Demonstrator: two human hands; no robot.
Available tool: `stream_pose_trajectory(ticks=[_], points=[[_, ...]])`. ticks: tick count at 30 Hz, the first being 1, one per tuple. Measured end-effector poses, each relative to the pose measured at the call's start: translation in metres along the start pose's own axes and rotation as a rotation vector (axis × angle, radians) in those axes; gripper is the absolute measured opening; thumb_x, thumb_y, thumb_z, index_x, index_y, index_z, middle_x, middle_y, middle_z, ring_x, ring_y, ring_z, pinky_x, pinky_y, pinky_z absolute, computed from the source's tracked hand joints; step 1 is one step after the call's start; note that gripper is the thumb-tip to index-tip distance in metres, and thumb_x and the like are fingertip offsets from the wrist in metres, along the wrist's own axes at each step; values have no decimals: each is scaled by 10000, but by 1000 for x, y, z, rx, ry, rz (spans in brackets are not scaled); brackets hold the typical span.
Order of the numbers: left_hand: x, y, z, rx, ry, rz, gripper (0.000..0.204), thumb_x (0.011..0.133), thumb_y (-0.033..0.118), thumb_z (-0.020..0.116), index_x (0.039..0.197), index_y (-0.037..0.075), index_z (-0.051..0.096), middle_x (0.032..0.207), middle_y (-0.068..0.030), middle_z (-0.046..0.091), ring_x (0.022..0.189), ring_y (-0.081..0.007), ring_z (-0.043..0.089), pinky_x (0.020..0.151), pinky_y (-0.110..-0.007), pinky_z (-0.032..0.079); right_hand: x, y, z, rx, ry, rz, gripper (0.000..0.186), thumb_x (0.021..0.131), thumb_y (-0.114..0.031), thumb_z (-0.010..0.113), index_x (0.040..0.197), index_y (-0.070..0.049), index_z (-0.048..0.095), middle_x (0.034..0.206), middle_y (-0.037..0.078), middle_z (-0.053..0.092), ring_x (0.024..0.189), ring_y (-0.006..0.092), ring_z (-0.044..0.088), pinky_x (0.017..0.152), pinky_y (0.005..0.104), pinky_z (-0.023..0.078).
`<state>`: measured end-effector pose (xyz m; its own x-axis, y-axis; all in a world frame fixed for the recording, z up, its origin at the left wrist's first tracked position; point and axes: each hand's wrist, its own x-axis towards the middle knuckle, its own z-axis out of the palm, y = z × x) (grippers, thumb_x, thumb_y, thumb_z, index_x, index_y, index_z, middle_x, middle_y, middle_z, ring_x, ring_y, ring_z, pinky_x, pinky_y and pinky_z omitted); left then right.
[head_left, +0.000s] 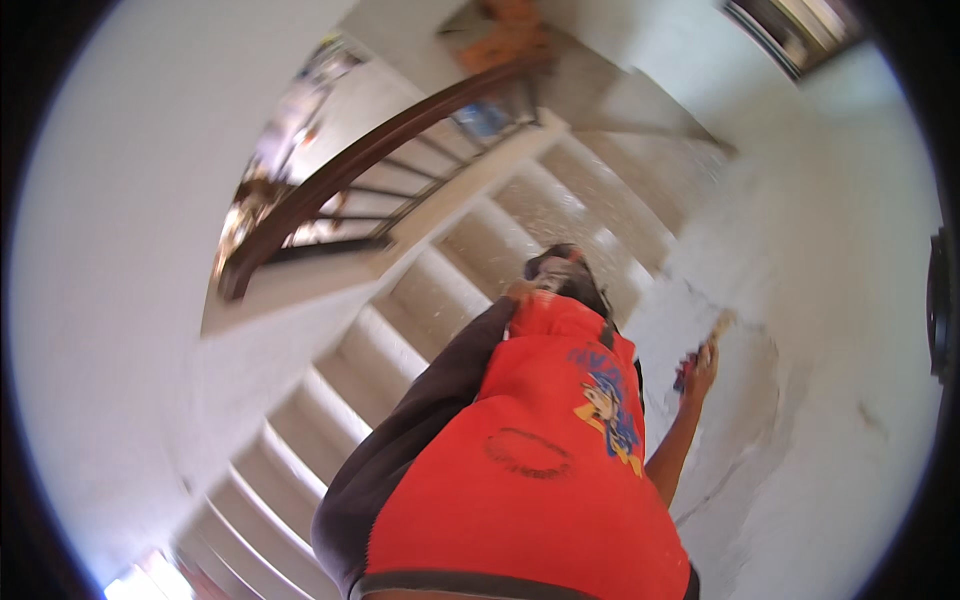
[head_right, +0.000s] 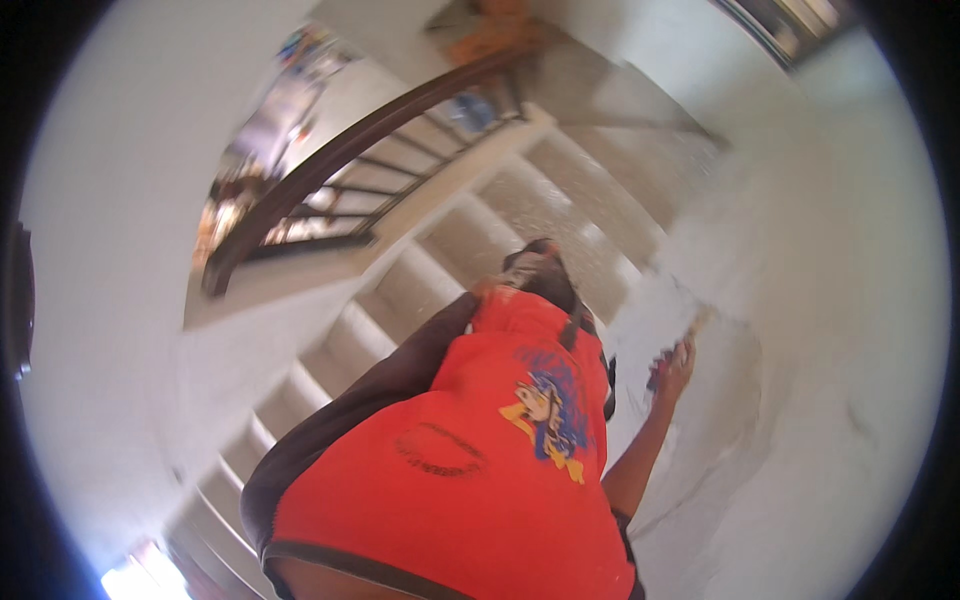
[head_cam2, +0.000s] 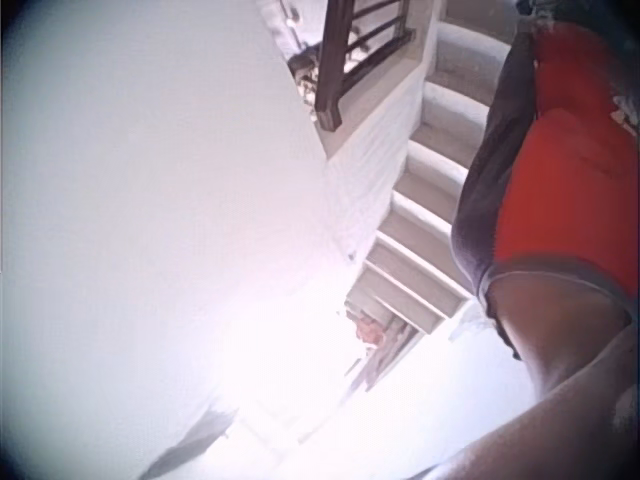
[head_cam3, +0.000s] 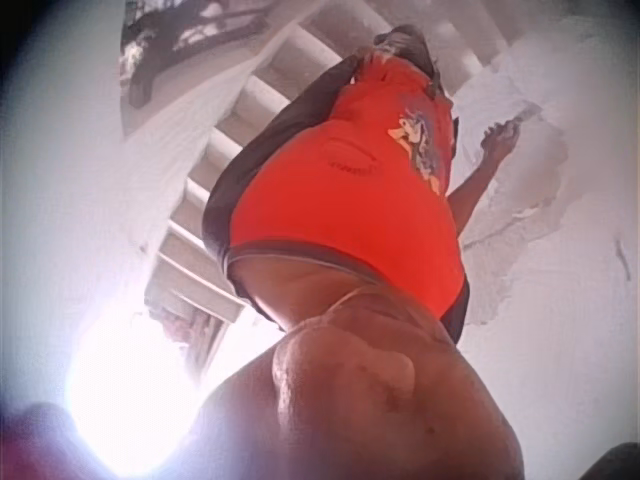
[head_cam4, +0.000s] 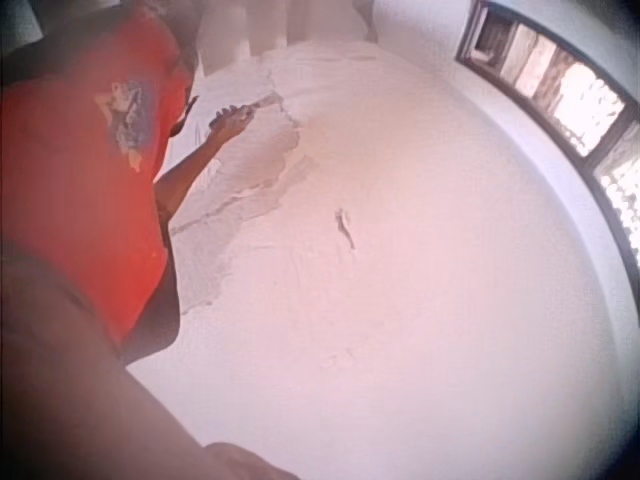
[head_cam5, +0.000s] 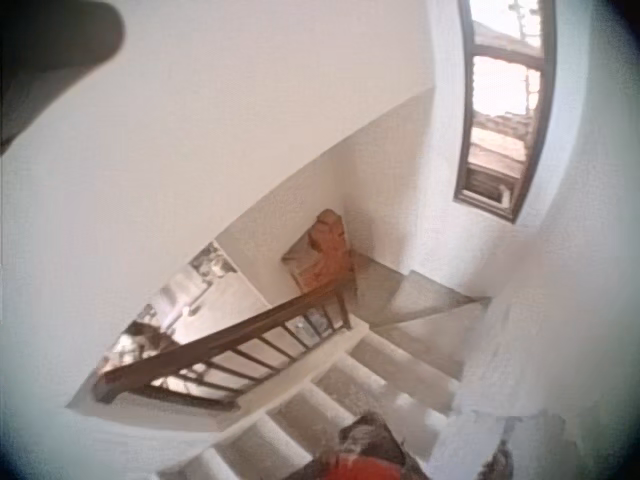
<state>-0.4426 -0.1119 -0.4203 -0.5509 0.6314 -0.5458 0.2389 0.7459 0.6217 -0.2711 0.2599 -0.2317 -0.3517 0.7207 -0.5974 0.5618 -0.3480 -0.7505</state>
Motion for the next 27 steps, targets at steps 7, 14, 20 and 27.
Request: stream_pose_trajectory(ticks=[7,14,20,27], points=[[27,19,-121,-275,-332,-100,483,897,409,489,1184,25,544,1083,-119,604,889,-168,587,812,-299,458,-78,-64,-13,72,378,-168,344,950,-325,455,1193,-82,476,691,18,513,492,68,477,413,231,415],[53,241,-138,-404,-442,-143,560,880,501,490,1168,25,557,1143,-112,583,959,-206,578,805,-286,449,-141,-76,-83,303,541,-245,335,950,-293,418,1149,-33,490,692,59,533,459,88,492,400,239,410],[48,452,-2,-527,-758,614,390,939,312,476,1118,-25,555,1030,-104,623,946,-172,593,852,-287,452,-158,-86,-111,156,674,-56,368,948,-377,432,1047,-33,519,632,35,490,406,88,448,355,234,374],[-13,538,82,-1068,-1020,277,407,955,379,430,1079,10,548,917,-81,620,851,-155,595,754,-270,476,-151,-96,-130,-8,731,9,325,940,-261,450,1149,-29,541,581,46,510,449,106,501,392,262,397]])
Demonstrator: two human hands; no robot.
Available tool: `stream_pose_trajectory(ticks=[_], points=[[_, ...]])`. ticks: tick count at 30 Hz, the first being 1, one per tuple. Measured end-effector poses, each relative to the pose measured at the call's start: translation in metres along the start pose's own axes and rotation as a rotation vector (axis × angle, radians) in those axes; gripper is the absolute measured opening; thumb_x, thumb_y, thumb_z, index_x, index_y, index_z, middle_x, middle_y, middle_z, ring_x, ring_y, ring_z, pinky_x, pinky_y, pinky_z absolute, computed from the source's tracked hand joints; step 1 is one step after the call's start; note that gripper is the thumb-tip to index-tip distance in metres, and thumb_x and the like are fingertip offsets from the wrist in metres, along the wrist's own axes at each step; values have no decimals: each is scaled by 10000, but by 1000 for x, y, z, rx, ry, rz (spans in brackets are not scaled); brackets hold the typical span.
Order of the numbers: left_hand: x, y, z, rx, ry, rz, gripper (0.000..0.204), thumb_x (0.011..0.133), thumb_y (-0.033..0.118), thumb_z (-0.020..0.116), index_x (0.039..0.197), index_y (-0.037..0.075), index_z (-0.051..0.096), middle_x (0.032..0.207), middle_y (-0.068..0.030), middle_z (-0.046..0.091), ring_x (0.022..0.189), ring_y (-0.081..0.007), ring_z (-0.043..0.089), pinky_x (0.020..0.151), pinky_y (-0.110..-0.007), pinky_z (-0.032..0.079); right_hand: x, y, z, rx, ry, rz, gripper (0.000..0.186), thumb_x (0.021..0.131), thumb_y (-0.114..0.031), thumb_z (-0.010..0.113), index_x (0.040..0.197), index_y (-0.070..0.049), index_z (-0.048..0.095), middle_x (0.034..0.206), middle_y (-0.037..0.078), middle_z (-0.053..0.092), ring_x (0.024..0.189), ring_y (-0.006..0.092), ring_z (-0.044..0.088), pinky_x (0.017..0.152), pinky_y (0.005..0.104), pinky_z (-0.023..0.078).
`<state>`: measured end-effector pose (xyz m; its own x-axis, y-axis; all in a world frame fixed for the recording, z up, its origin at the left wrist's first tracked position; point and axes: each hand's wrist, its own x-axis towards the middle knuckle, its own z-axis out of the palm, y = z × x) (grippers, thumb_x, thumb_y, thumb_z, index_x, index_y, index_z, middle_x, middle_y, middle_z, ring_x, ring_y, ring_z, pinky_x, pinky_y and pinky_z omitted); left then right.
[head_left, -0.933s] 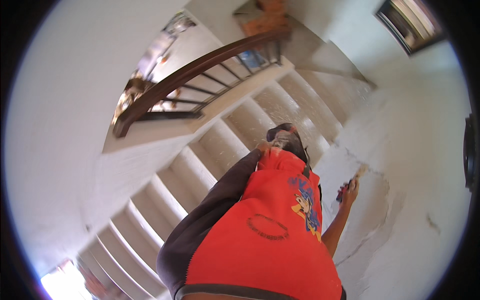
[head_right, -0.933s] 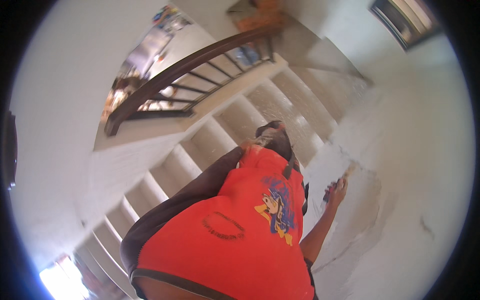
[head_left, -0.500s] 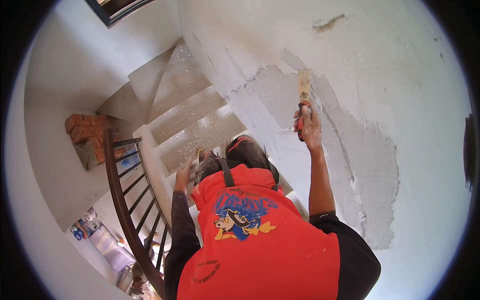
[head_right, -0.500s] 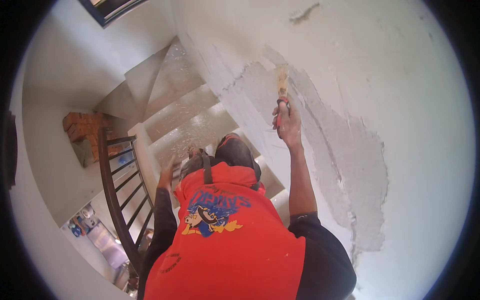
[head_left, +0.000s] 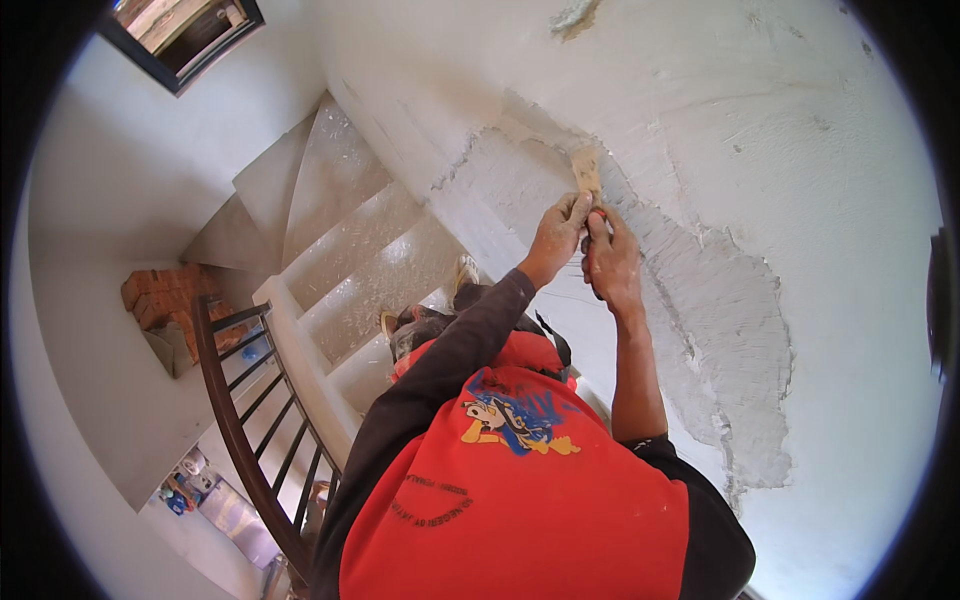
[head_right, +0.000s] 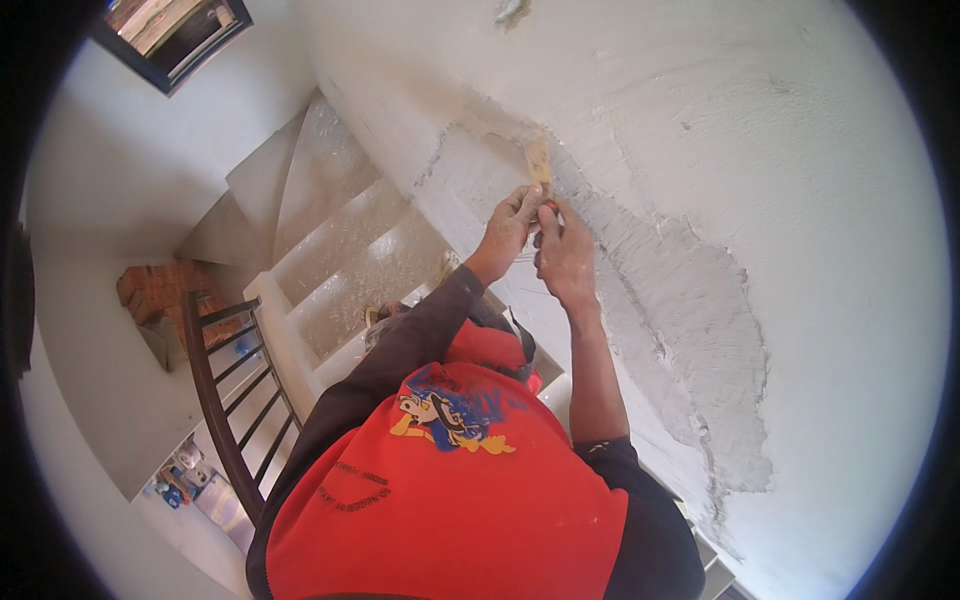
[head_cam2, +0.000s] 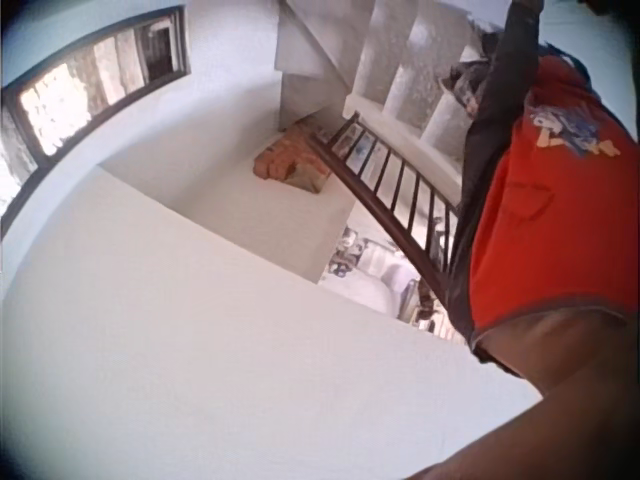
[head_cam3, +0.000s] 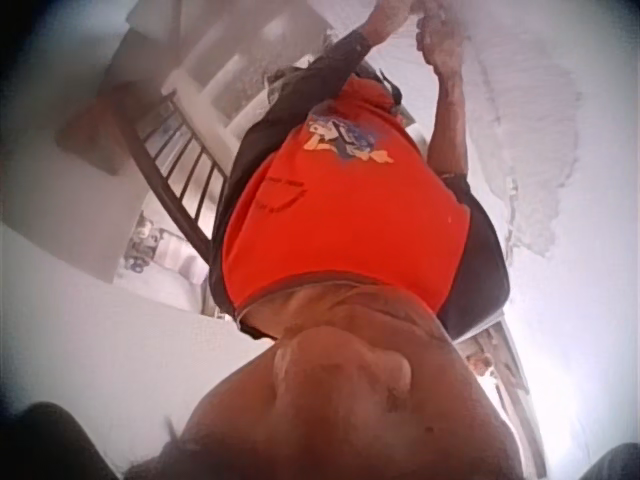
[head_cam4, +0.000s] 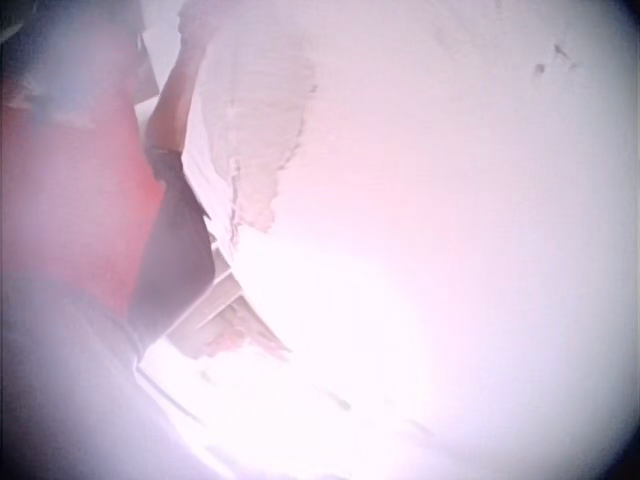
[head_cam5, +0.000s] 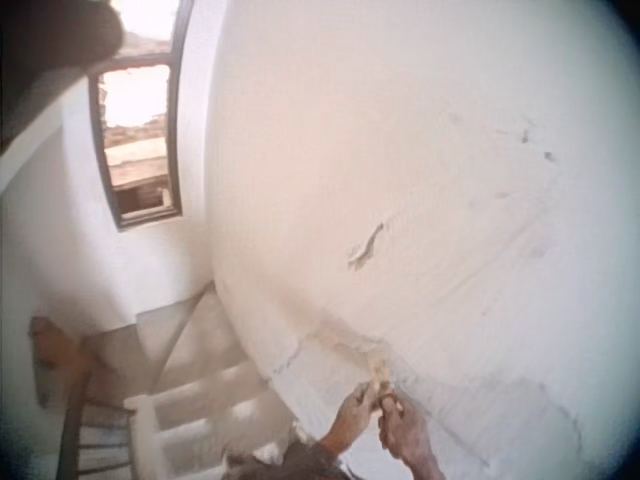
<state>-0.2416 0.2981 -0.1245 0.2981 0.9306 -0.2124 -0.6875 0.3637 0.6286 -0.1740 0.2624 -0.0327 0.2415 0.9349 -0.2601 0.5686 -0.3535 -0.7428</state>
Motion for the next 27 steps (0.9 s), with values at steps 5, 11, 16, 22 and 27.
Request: stream_pose_trajectory(ticks=[5,11,16,22,27], points=[[10,6,8,-265,-169,-211,403,957,378,417,1030,4,546,847,-89,598,770,-183,592,700,-301,505,-7,-12,-12,74,-24,-34,303,936,-201,436,1163,-21,526,587,49,507,482,118,512,436,261,405],[-6,12,24,-417,-104,-376,394,938,405,450,974,28,556,841,-71,575,780,-182,571,690,-326,502,-29,-22,-28,404,-109,257,350,919,-193,462,1230,-36,426,654,33,498,430,91,461,333,244,369],[0,20,23,-391,-18,-322,422,928,430,463,954,23,574,800,-46,569,707,-132,551,613,-265,473,-21,-33,-20,364,-122,136,355,932,-241,452,1241,-67,433,662,25,488,437,88,454,338,223,344],[3,22,25,-369,-15,-248,416,928,432,464,950,35,587,802,-39,572,717,-143,559,609,-264,468,-17,-37,-21,330,-106,74,356,927,-221,442,1238,-51,429,656,34,474,428,88,442,346,242,345],[2,28,19,-388,-27,-400,448,935,432,444,959,5,579,769,-39,565,634,-132,549,513,-260,448,-19,-43,-18,367,-149,263,364,929,-215,425,1253,-52,395,671,39,480,434,88,445,352,249,359]])
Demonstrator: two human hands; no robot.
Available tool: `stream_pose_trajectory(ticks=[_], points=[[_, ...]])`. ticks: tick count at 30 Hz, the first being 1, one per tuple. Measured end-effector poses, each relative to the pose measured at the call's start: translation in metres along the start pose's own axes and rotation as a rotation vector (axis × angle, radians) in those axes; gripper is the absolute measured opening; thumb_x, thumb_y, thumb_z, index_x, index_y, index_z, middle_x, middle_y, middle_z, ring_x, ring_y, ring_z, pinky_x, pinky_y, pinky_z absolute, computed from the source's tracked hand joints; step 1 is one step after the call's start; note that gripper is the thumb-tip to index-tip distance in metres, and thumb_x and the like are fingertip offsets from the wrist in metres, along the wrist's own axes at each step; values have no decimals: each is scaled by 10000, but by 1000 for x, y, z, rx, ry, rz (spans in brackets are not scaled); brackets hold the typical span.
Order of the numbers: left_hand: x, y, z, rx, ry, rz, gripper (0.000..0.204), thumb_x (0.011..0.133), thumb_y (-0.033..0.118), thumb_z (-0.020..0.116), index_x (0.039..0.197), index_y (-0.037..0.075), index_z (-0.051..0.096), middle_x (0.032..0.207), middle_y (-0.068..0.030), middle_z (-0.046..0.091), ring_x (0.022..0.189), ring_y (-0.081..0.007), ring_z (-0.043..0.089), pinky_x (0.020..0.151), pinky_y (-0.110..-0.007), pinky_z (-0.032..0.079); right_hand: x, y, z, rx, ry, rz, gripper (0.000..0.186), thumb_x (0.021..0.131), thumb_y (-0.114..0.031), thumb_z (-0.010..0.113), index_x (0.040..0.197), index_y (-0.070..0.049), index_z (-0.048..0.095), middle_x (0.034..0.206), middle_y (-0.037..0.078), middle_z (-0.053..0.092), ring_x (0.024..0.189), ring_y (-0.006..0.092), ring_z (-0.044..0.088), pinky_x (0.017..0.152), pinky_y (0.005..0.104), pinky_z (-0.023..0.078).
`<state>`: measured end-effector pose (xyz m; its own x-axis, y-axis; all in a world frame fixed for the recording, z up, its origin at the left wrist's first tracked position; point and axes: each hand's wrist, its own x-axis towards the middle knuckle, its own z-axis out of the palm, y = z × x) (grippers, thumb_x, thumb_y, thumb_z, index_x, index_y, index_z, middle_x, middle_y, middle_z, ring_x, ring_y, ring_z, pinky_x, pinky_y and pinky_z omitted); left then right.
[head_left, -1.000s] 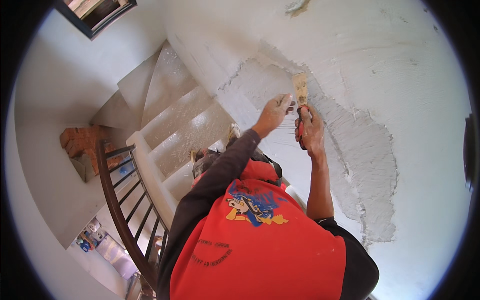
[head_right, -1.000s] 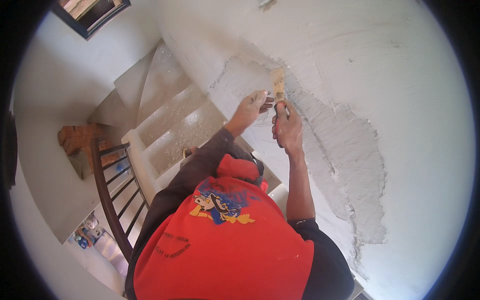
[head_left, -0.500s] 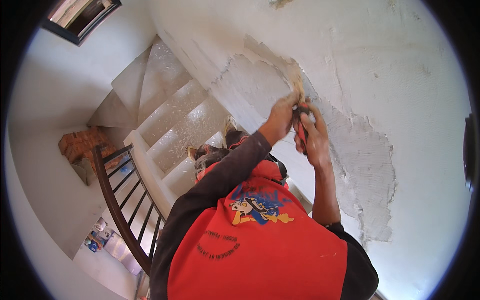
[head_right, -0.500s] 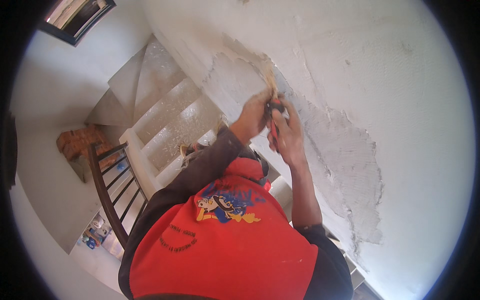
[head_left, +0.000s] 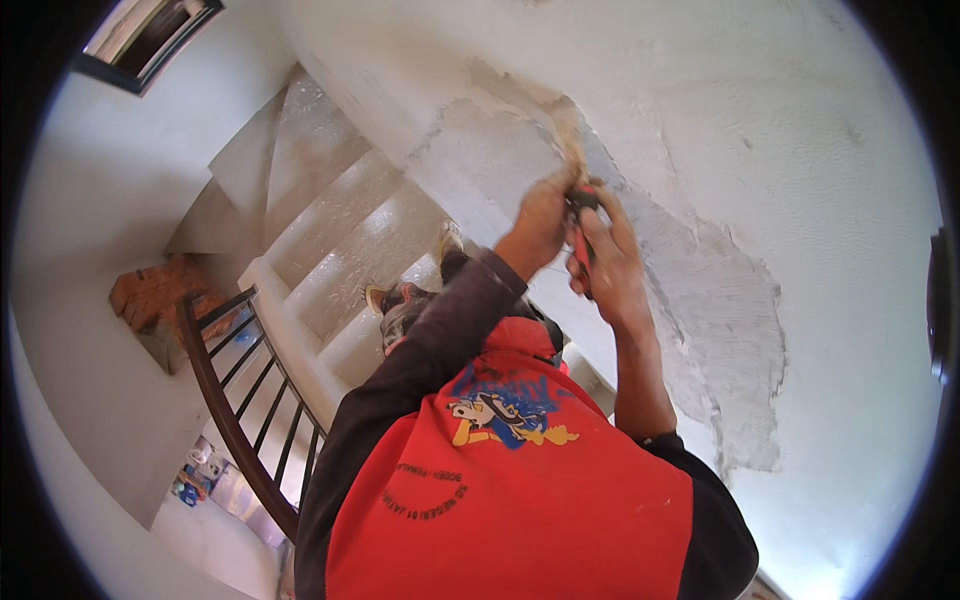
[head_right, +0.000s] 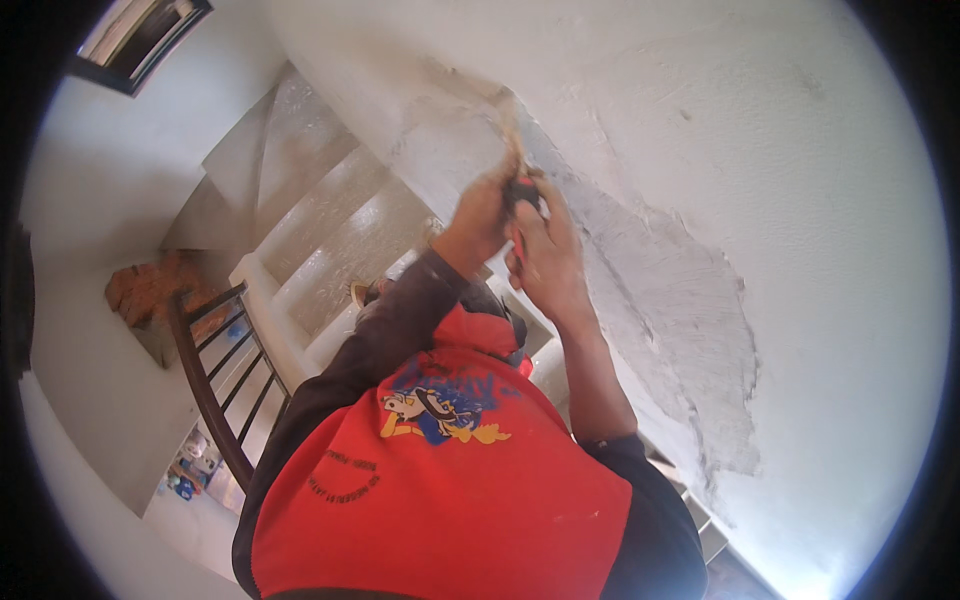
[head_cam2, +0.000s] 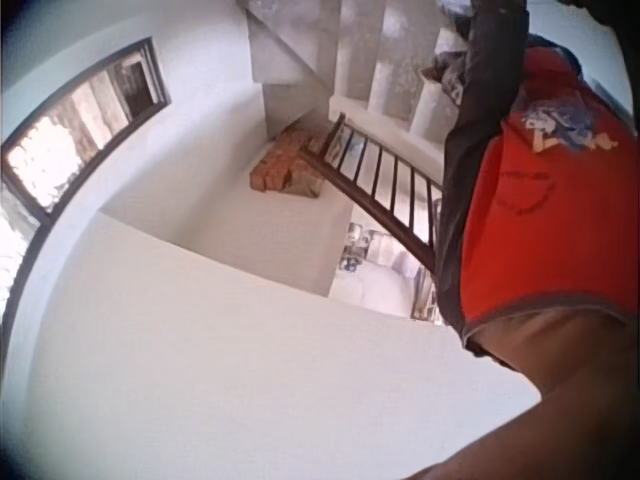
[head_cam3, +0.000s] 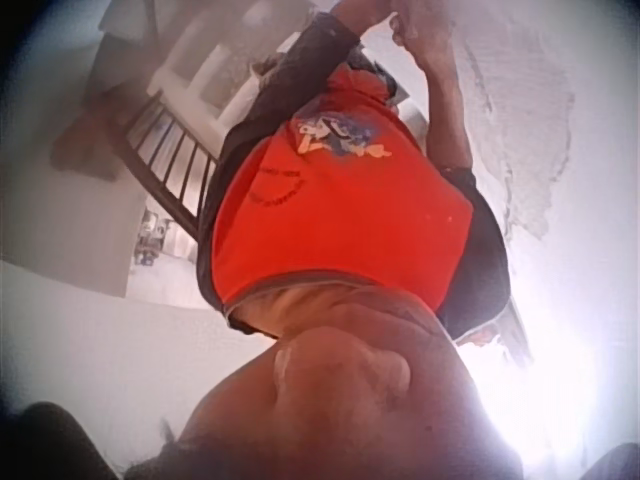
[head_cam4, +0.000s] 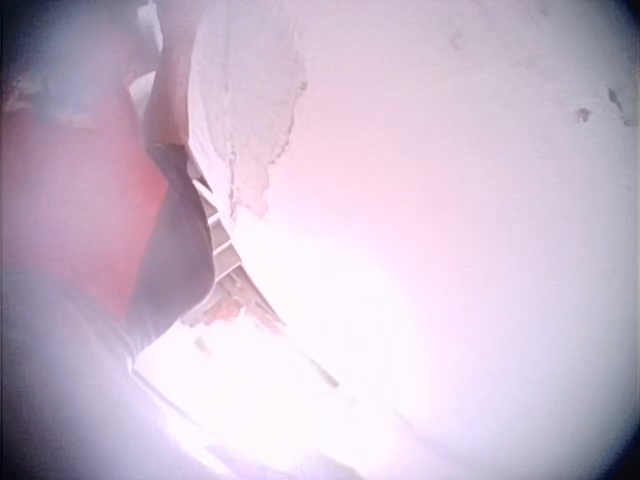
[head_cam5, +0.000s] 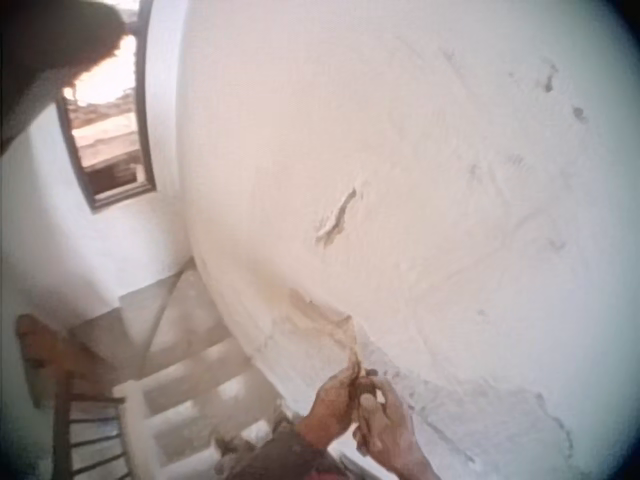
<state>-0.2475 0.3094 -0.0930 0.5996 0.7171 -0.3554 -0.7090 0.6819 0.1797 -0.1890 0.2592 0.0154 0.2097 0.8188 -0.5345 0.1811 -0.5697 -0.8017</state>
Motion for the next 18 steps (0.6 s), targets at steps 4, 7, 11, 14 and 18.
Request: stream_pose_trajectory(ticks=[4,7,11,14,18], points=[[-3,2,-1,43,-36,31,467,930,450,445,940,2,574,731,-37,546,612,-114,521,506,-254,435,-2,-2,5,60,19,-65,303,928,-166,395,1203,-39,401,674,49,497,415,107,462,343,269,367],[2,6,-4,-76,109,112,459,929,453,448,920,10,568,687,-24,541,524,-103,486,439,-236,408,12,7,19,-80,-28,-169,260,926,-144,407,1163,-38,415,676,52,506,414,105,460,350,252,374],[6,9,-5,-55,40,-31,462,921,490,438,901,46,564,731,-44,553,572,-113,505,470,-236,417,14,17,7,62,-7,-140,382,919,-120,428,1287,-41,364,694,44,520,427,83,455,366,243,369],[1,4,5,-115,-18,29,417,927,474,437,870,77,552,760,-46,556,663,-126,523,588,-257,451,-5,17,-16,63,-53,-270,476,913,-137,465,1360,-43,331,730,34,518,445,54,436,371,209,350],[-8,6,24,-111,105,116,370,957,419,397,895,83,541,774,-34,552,685,-135,531,633,-268,462,-10,17,-12,-284,31,-434,471,885,-100,473,1339,-9,384,1022,167,604,827,231,615,698,294,477]])
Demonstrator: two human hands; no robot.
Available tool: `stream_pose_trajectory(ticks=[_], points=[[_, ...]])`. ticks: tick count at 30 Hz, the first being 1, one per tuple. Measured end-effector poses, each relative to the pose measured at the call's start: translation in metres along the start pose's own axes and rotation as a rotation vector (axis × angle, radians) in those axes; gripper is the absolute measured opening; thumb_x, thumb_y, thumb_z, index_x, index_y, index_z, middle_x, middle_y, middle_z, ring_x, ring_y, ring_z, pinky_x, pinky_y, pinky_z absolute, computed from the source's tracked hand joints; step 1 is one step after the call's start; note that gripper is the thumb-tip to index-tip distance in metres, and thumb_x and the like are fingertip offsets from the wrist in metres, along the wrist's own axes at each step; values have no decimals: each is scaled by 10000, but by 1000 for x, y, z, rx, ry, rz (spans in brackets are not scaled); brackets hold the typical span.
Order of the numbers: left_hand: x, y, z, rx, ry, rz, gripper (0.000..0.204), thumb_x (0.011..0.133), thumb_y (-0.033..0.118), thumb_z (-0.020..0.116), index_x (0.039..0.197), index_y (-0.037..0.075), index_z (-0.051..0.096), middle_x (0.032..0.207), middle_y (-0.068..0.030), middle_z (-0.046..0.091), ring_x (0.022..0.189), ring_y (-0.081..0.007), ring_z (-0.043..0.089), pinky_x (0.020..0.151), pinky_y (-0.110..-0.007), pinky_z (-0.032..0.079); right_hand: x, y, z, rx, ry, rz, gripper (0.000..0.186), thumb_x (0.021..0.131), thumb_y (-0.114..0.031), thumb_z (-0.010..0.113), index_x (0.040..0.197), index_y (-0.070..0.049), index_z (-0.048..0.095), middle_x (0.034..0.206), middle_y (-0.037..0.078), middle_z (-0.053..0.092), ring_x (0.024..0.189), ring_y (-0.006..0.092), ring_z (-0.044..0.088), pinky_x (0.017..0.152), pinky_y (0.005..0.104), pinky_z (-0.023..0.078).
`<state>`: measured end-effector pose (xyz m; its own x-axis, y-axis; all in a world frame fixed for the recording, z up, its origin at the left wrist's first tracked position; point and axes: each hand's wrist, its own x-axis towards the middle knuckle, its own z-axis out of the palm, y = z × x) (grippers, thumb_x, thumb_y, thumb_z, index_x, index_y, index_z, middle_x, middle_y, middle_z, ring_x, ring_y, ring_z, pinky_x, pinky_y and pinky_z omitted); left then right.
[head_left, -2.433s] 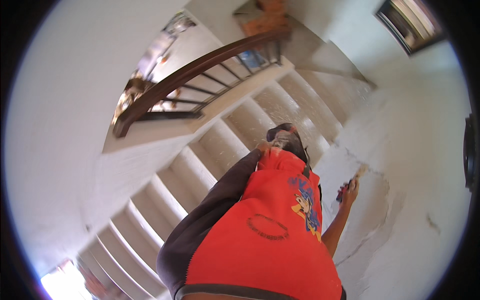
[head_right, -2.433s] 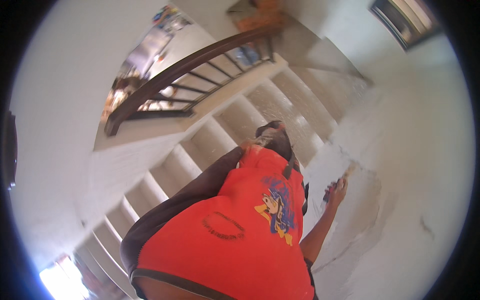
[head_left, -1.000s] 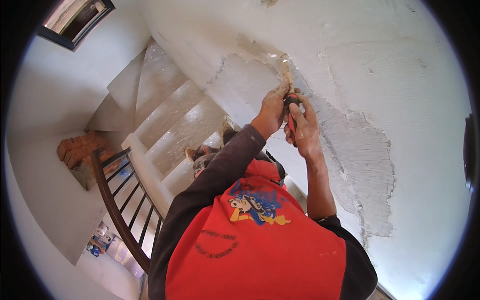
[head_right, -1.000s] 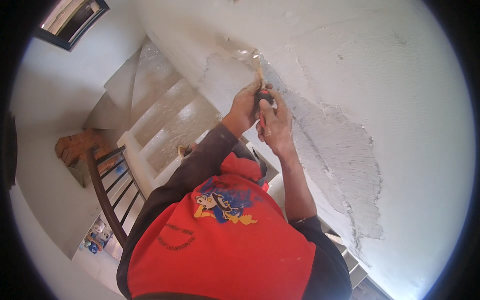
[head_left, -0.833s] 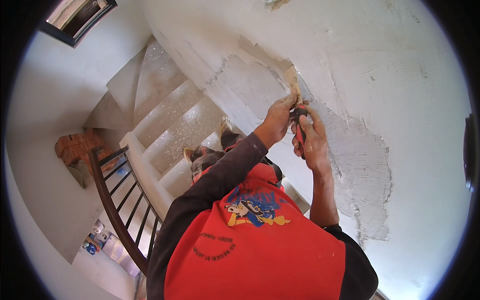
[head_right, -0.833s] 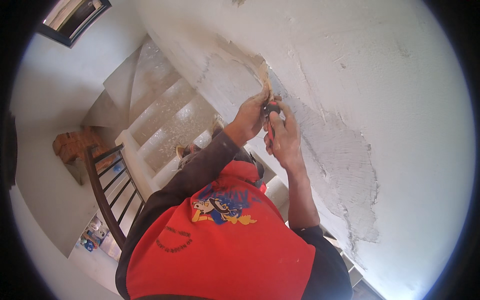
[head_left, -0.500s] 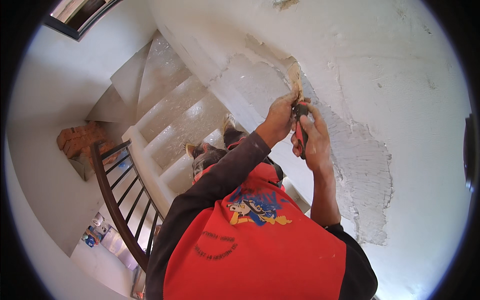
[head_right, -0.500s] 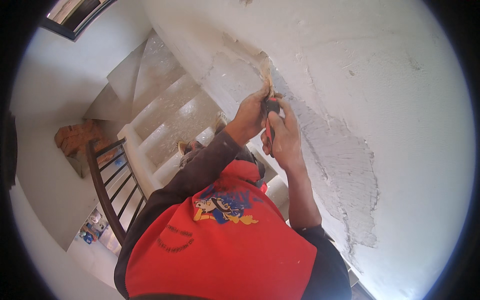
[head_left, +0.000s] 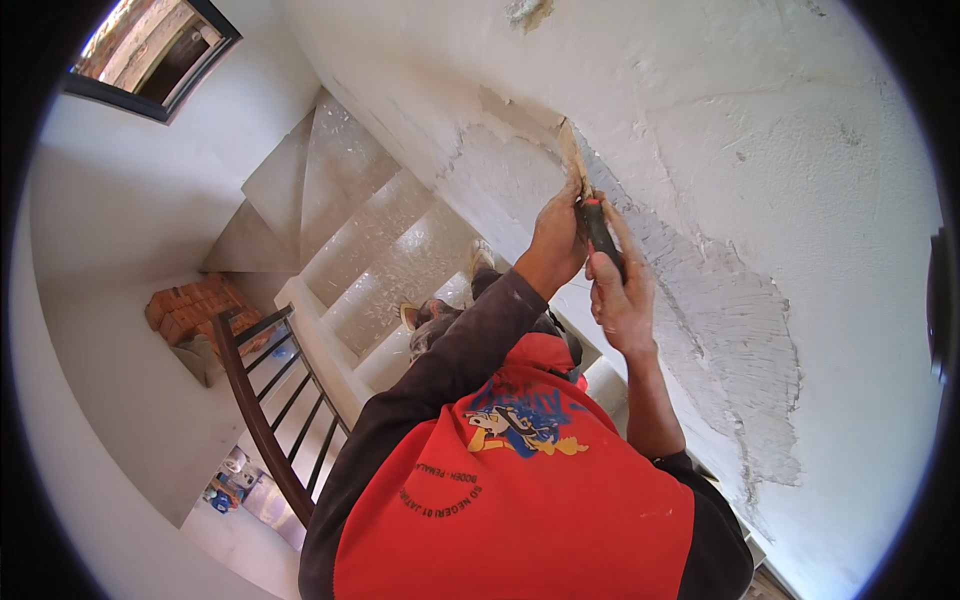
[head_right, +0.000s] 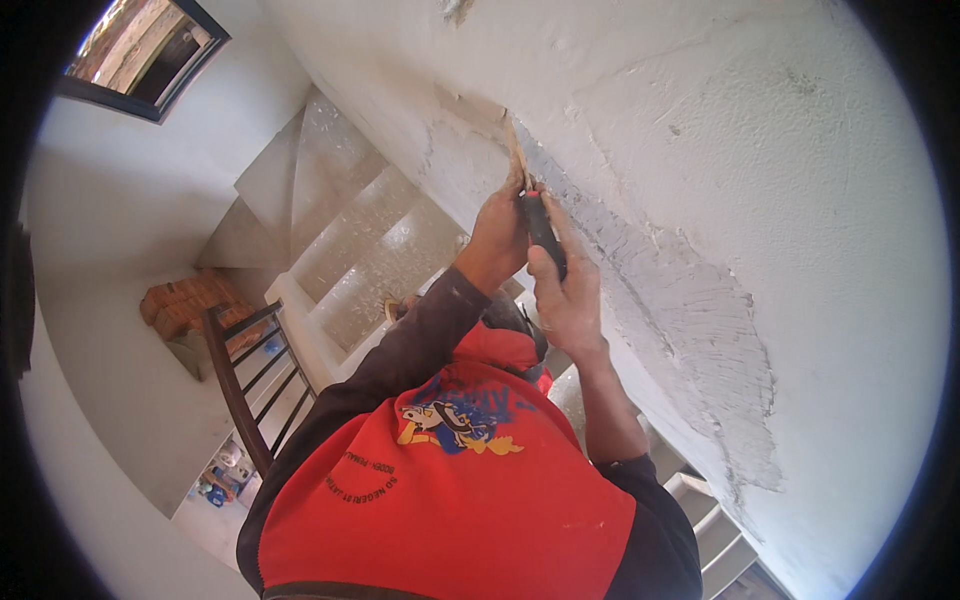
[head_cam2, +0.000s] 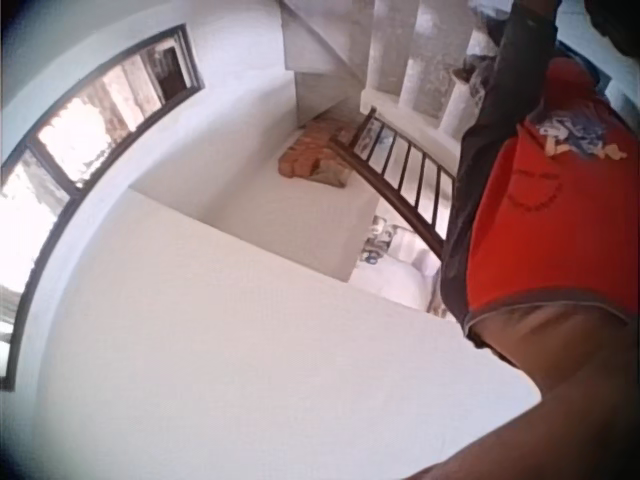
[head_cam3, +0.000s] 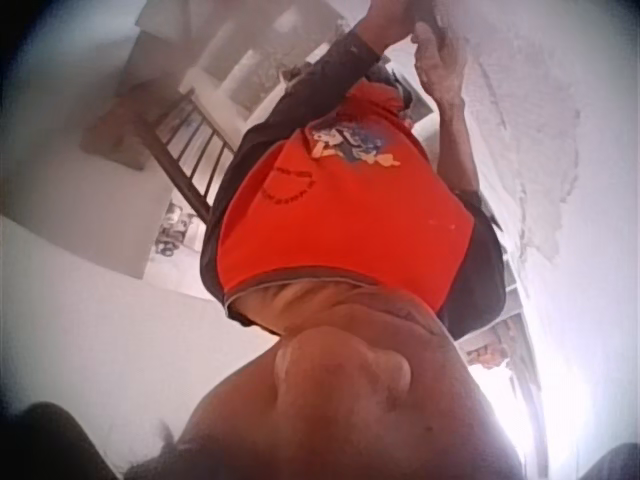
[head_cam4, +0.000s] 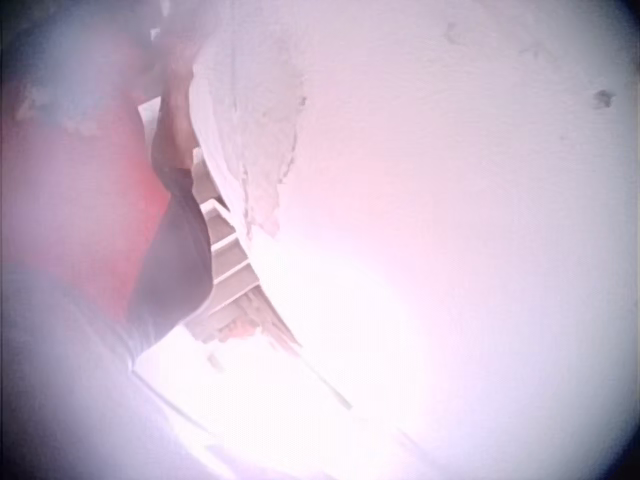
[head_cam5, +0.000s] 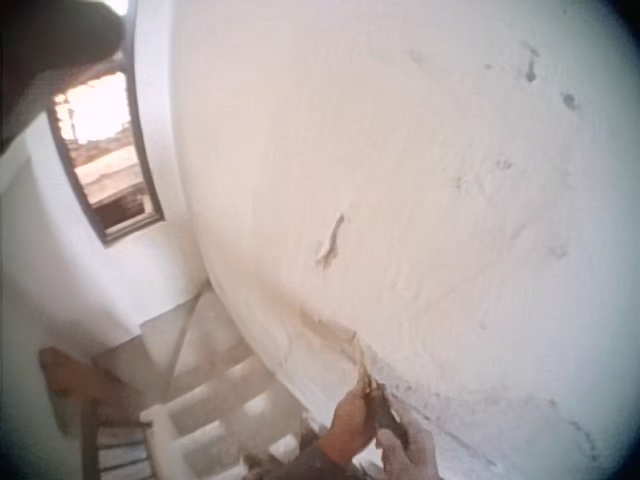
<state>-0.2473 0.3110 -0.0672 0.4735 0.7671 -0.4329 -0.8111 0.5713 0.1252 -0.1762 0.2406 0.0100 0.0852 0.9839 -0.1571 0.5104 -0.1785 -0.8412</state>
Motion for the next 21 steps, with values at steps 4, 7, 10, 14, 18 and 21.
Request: stream_pose_trajectory(ticks=[4,7,10,14,18,21], points=[[3,16,4,68,7,61,368,959,414,396,924,80,545,793,-31,551,704,-137,540,637,-274,464,14,5,19,-32,76,-147,443,894,-100,441,1327,-7,427,738,2,493,593,51,400,505,196,356],[7,15,0,38,-27,65,383,954,430,395,960,77,546,807,-31,548,732,-136,546,671,-275,473,13,3,14,3,65,-73,436,894,-120,440,1308,16,442,696,-20,465,610,55,392,510,214,348],[7,4,-2,-12,-11,29,377,944,425,425,983,68,537,836,-45,545,773,-150,547,729,-288,478,9,-8,2,182,56,-65,435,891,-125,449,1308,2,452,690,-22,449,613,59,379,520,212,336],[17,17,-6,-27,3,103,387,930,437,453,977,61,528,827,-48,535,780,-163,541,724,-300,475,25,-19,7,27,11,6,438,875,-153,466,1284,4,463,961,165,614,774,218,565,727,307,449],[40,60,-23,10,-69,83,402,928,456,445,938,63,529,798,-40,535,741,-157,531,673,-294,466,60,-8,36,-113,-6,-53,425,879,-178,454,1257,14,481,1127,273,550,1047,393,531,876,396,420],[41,62,-39,-16,34,45,389,937,443,434,913,68,534,770,-28,533,705,-156,530,641,-294,462,59,0,50,-115,-51,-137,449,904,-183,431,1314,-1,411,1027,217,520,931,334,465,789,374,402]])
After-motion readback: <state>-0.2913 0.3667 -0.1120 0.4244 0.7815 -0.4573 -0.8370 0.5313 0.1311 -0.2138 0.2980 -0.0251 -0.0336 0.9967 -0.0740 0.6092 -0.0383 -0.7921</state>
